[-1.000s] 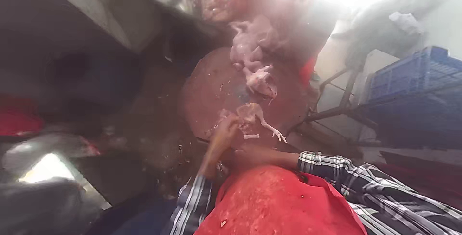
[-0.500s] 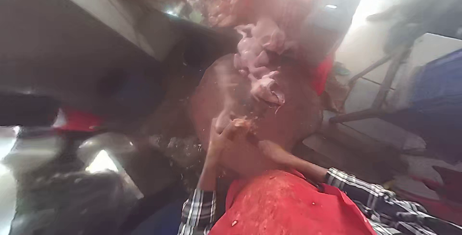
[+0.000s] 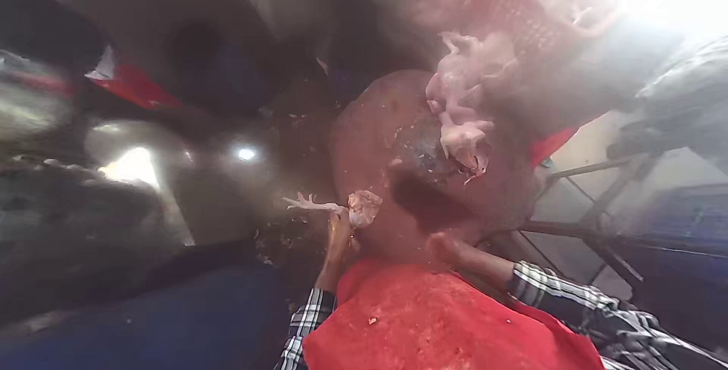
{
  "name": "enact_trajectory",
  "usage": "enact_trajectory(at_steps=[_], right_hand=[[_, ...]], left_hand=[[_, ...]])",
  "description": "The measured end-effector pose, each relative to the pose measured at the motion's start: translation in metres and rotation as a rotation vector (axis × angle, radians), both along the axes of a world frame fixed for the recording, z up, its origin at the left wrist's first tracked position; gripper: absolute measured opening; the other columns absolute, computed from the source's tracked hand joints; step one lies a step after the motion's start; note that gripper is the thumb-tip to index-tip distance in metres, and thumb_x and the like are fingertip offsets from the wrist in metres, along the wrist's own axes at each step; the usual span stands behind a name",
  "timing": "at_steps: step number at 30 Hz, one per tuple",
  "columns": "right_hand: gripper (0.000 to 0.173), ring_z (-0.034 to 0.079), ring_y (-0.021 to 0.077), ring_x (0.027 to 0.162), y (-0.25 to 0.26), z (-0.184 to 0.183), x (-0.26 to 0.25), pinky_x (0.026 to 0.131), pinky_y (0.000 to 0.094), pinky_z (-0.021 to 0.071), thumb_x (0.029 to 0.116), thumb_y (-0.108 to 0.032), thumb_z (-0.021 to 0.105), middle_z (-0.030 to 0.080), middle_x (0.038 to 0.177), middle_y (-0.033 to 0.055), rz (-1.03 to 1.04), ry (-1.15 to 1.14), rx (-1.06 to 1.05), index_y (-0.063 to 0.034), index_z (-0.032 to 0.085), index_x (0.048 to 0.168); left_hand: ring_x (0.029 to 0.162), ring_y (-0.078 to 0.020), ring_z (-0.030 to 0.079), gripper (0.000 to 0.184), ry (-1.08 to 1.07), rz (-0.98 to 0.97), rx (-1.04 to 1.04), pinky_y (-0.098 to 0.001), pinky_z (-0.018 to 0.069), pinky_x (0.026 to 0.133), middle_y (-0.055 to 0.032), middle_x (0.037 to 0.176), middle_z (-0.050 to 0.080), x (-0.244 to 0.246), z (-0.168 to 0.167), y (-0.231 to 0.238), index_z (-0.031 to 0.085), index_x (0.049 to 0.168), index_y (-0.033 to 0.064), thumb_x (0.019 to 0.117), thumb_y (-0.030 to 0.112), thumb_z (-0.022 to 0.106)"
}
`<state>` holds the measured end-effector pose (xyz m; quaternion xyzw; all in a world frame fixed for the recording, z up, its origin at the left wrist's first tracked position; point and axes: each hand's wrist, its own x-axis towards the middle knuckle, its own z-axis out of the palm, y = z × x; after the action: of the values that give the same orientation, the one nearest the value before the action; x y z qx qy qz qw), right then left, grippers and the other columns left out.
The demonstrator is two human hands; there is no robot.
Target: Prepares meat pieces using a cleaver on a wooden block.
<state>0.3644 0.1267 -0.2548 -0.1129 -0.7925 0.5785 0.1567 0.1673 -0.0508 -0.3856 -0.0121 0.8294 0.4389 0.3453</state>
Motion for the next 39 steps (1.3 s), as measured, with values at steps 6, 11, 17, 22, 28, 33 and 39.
enact_trajectory(at_steps=[6, 11, 17, 22, 28, 33, 39], right_hand=[[0.069, 0.069, 0.0294, 0.103, 0.005, -0.060, 0.013, 0.093, 0.0559, 0.0549, 0.1072, -0.062, 0.022, 0.070, 0.109, 0.0153, 0.158, -0.870, 0.153, -0.0103, 0.062, 0.129], [0.072, 0.069, 0.0251, 0.098, 0.004, -0.054, 0.025, 0.089, 0.0505, 0.0569, 0.1071, -0.059, 0.016, 0.069, 0.106, 0.0136, -0.047, -0.750, 0.188, -0.0065, 0.058, 0.133], [0.075, 0.057, 0.0149, 0.069, -0.008, -0.010, 0.003, 0.067, 0.0387, 0.0541, 0.1027, -0.070, 0.019, 0.057, 0.081, 0.0025, 0.009, -0.624, -0.017, -0.0095, 0.061, 0.119], [0.067, 0.069, 0.0255, 0.097, -0.006, -0.043, -0.001, 0.088, 0.0516, 0.0565, 0.1063, -0.061, 0.027, 0.069, 0.104, 0.0137, 0.099, -0.662, 0.186, -0.0084, 0.060, 0.130], [0.076, 0.066, 0.0183, 0.089, -0.018, -0.019, -0.008, 0.084, 0.0432, 0.0574, 0.1037, -0.068, 0.020, 0.066, 0.098, 0.0083, 0.020, -0.595, 0.064, -0.0077, 0.060, 0.127], [0.073, 0.068, 0.0300, 0.100, -0.005, -0.065, 0.005, 0.090, 0.0569, 0.0541, 0.1054, -0.065, 0.022, 0.068, 0.107, 0.0168, 0.147, -0.819, 0.106, -0.0075, 0.062, 0.128], [0.079, 0.068, 0.0212, 0.094, -0.027, -0.042, 0.002, 0.088, 0.0484, 0.0567, 0.1030, -0.069, 0.017, 0.069, 0.101, 0.0093, 0.062, -0.607, 0.117, -0.0098, 0.064, 0.125]], left_hand=[[0.098, -0.0336, 0.067, 0.047, 0.031, -0.101, -0.047, -0.0559, 0.0550, 0.087, -0.0231, 0.111, 0.067, -0.010, 0.010, -0.017, 0.056, 0.134, -0.0009, 0.1082, 0.036, 0.043], [0.091, -0.0280, 0.069, 0.042, -0.088, -0.275, 0.070, -0.0525, 0.0579, 0.082, -0.0181, 0.104, 0.069, 0.013, -0.005, -0.047, 0.062, 0.126, 0.0020, 0.1073, 0.036, 0.045], [0.078, -0.0261, 0.068, 0.043, -0.115, -0.258, 0.084, -0.0500, 0.0582, 0.072, -0.0153, 0.093, 0.068, 0.037, -0.018, -0.040, 0.061, 0.122, 0.0032, 0.1075, 0.040, 0.044], [0.079, -0.0262, 0.068, 0.044, -0.111, -0.235, 0.123, -0.0491, 0.0590, 0.073, -0.0165, 0.094, 0.068, 0.035, -0.013, -0.042, 0.061, 0.125, 0.0010, 0.1090, 0.038, 0.042], [0.079, -0.0260, 0.067, 0.042, -0.147, -0.188, 0.145, -0.0484, 0.0579, 0.071, -0.0169, 0.095, 0.067, 0.043, -0.018, -0.048, 0.059, 0.126, 0.0004, 0.1078, 0.035, 0.045], [0.079, -0.0260, 0.068, 0.041, -0.138, -0.167, 0.151, -0.0477, 0.0588, 0.071, -0.0174, 0.095, 0.068, 0.041, -0.018, -0.041, 0.060, 0.125, 0.0003, 0.1084, 0.035, 0.044], [0.068, -0.0232, 0.065, 0.038, -0.160, -0.161, 0.151, -0.0439, 0.0573, 0.063, -0.0148, 0.086, 0.066, 0.038, -0.015, -0.051, 0.061, 0.119, -0.0007, 0.1083, 0.033, 0.047]])
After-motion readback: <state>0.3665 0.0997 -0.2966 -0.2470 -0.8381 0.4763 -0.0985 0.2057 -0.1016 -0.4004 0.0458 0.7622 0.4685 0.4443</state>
